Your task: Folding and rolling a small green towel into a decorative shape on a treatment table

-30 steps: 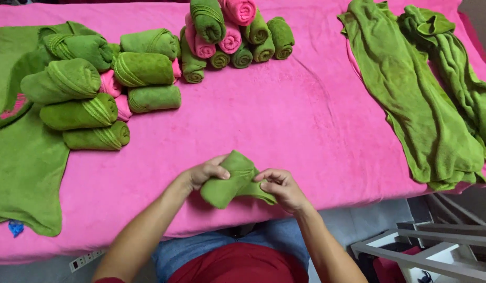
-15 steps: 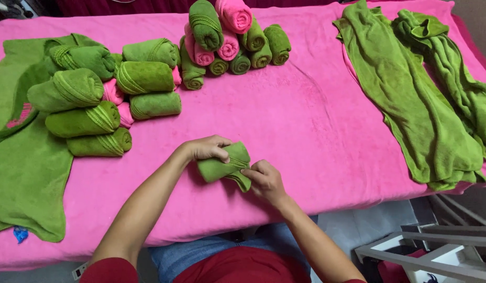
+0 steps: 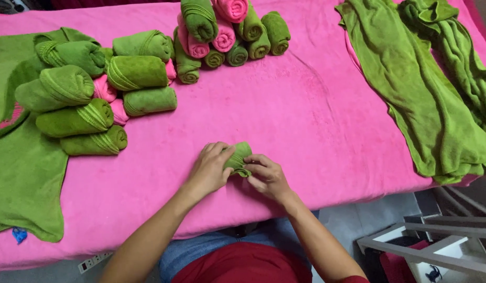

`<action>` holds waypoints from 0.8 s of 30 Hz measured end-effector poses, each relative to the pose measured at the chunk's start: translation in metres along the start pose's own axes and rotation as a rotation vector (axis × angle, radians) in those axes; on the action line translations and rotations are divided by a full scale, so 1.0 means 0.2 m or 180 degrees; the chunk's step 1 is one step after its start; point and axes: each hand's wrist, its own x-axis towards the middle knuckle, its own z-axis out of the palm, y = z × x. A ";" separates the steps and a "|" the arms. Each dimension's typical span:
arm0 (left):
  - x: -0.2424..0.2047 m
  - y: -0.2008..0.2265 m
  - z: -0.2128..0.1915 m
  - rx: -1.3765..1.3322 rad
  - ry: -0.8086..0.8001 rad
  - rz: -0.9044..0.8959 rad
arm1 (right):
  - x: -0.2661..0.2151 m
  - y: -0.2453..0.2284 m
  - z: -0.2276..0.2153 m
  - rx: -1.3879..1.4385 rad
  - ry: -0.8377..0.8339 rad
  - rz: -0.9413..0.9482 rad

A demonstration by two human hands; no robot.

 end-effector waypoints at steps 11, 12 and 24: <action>-0.02 0.08 0.11 0.0264 0.0141 -0.0303 | 0.05 -0.07 -0.03 -0.0332 -0.0241 0.0052; -0.04 0.10 0.08 0.0263 0.0140 -0.0306 | 0.05 -0.07 -0.03 -0.0330 -0.0244 0.0053; -0.07 0.20 0.00 -0.0162 0.0271 -0.0435 | 0.02 -0.02 0.05 0.0045 -0.0013 0.0465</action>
